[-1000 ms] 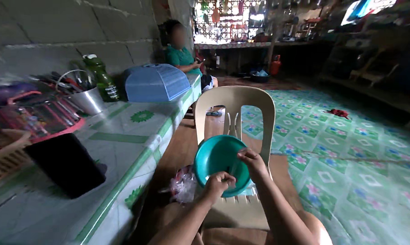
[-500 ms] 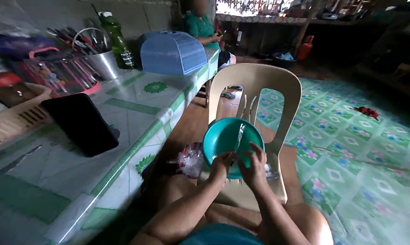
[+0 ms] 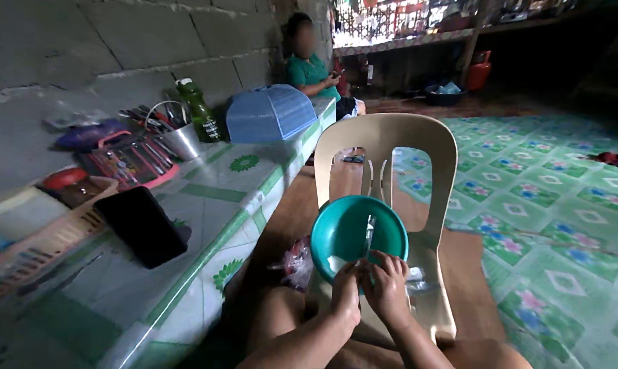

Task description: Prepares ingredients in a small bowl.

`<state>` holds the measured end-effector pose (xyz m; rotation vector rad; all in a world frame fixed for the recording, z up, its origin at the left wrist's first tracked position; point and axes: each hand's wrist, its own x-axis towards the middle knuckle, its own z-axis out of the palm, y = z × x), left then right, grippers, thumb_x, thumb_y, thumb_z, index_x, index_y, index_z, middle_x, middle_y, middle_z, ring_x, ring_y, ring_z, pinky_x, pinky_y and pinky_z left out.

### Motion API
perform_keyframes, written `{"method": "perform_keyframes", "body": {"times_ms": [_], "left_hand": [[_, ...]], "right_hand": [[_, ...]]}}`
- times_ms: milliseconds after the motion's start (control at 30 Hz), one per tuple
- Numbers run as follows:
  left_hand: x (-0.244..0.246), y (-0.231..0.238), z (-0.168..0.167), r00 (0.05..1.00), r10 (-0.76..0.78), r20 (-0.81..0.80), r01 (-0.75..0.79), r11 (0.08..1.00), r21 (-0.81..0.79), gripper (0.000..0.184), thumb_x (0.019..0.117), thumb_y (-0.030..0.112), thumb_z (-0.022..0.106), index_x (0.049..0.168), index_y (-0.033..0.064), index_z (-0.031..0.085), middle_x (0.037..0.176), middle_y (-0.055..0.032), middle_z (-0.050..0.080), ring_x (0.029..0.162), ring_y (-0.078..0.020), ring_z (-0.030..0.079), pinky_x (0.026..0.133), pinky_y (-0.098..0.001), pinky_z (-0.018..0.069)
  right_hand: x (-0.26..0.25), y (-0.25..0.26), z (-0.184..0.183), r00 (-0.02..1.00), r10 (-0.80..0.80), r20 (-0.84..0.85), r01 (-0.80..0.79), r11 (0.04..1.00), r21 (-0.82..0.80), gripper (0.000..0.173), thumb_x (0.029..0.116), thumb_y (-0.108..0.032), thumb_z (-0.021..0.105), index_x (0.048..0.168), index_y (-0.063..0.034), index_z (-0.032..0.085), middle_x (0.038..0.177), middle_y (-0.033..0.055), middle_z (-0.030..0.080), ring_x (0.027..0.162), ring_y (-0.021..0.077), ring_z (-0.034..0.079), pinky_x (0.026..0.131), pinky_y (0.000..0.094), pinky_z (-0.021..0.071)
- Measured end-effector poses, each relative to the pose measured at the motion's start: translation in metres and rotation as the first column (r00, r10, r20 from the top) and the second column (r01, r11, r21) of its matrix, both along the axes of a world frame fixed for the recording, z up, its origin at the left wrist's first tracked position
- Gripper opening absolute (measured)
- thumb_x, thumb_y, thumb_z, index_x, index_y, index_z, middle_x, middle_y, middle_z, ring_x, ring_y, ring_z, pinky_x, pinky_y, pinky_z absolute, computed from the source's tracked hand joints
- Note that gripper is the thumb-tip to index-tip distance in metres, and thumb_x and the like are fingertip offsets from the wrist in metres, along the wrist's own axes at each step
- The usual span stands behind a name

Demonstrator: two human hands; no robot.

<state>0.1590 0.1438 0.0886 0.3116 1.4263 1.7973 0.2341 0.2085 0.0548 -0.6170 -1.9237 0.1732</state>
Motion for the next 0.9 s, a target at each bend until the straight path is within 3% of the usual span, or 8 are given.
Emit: {"method": "perform_keyframes", "body": {"times_ms": [133,233,300,400,500,667,767,900], "left_hand": [[-0.001,-0.002,-0.01,0.96,-0.062,-0.273,0.069,0.997,0.016,0.014,0.1002,0.014,0.065,0.103,0.0018,0.071,0.095,-0.0054,0.071,0.091,-0.0117,0.067,0.086,-0.0297,0.0552],[-0.015,-0.005,-0.025,0.704,-0.111,-0.701,0.175,0.984,0.02,0.016,0.0978,0.016,0.067,0.1,0.0015,0.074,0.1,-0.0056,0.071,0.097,-0.0097,0.067,0.09,-0.0277,0.0563],[-0.025,-0.006,-0.026,0.617,-0.141,-0.775,0.258,0.966,0.03,0.015,0.0967,0.014,0.067,0.096,0.0014,0.075,0.105,-0.0078,0.07,0.103,-0.011,0.066,0.094,-0.0277,0.0552],[-0.029,-0.012,-0.014,0.779,-0.339,-0.527,0.402,0.916,0.005,0.016,0.0997,0.012,0.059,0.098,0.0008,0.07,0.113,-0.0057,0.064,0.107,-0.0107,0.062,0.098,-0.0295,0.0524],[-0.031,-0.015,-0.002,0.849,-0.371,-0.376,0.407,0.913,0.018,0.017,0.1026,0.014,0.054,0.105,0.0033,0.067,0.103,-0.0018,0.067,0.099,-0.0108,0.064,0.094,-0.0314,0.053],[-0.033,-0.018,-0.01,0.784,-0.346,-0.515,0.389,0.921,-0.027,0.025,0.1057,0.015,0.05,0.113,-0.0022,0.068,0.114,-0.0067,0.066,0.106,-0.0109,0.063,0.099,-0.0309,0.0519],[-0.029,-0.021,-0.009,0.746,-0.32,-0.584,0.321,0.941,-0.105,0.024,0.1041,0.015,0.055,0.106,-0.0022,0.072,0.109,-0.0076,0.07,0.103,-0.0097,0.066,0.097,-0.0297,0.0536],[-0.005,-0.016,0.008,0.993,-0.115,0.029,0.115,0.993,0.018,0.024,0.1092,0.014,0.044,0.109,-0.0017,0.062,0.093,-0.0107,0.069,0.083,-0.0183,0.069,0.08,-0.0343,0.0599]], "right_hand": [[0.012,0.008,0.011,0.997,0.066,-0.036,-0.072,0.969,-0.234,0.012,0.0831,-0.018,0.068,0.077,-0.0106,0.075,0.118,0.0109,0.072,0.111,0.0335,0.066,0.095,0.0603,0.0457],[0.021,0.012,0.02,0.997,0.078,0.005,-0.07,0.924,-0.375,0.011,0.0815,-0.016,0.07,0.074,-0.008,0.073,0.121,0.0114,0.071,0.113,0.0342,0.064,0.096,0.0612,0.0438],[0.029,0.018,0.028,0.983,0.175,0.058,-0.122,0.854,-0.505,0.013,0.0839,-0.018,0.071,0.078,-0.0063,0.074,0.127,0.011,0.069,0.12,0.0342,0.06,0.1,0.0615,0.0409],[0.037,0.03,0.018,0.919,0.393,-0.022,-0.339,0.764,-0.549,0.014,0.089,-0.019,0.071,0.087,-0.0054,0.076,0.136,0.0139,0.064,0.128,0.0342,0.055,0.105,0.0612,0.04],[0.029,0.032,0.009,0.89,0.437,-0.128,-0.446,0.779,-0.441,0.012,0.0897,-0.016,0.072,0.094,-0.0055,0.073,0.134,0.0179,0.062,0.127,0.0355,0.057,0.103,0.0623,0.0449],[0.034,0.027,0.021,0.869,0.484,-0.103,-0.438,0.657,-0.614,0.022,0.0921,-0.023,0.068,0.097,-0.0034,0.077,0.122,0.0128,0.069,0.121,0.0303,0.059,0.105,0.0578,0.0416],[0.032,0.024,0.019,0.885,0.455,-0.095,-0.428,0.718,-0.549,0.018,0.0946,-0.018,0.068,0.095,-0.0014,0.076,0.111,0.0138,0.072,0.114,0.0303,0.063,0.101,0.0577,0.0444],[0.019,0.017,0.01,0.874,0.434,-0.218,-0.485,0.784,-0.387,0.015,0.0959,-0.011,0.065,0.093,0.001,0.073,0.104,0.0152,0.071,0.109,0.0288,0.065,0.1,0.0512,0.0487]]}}
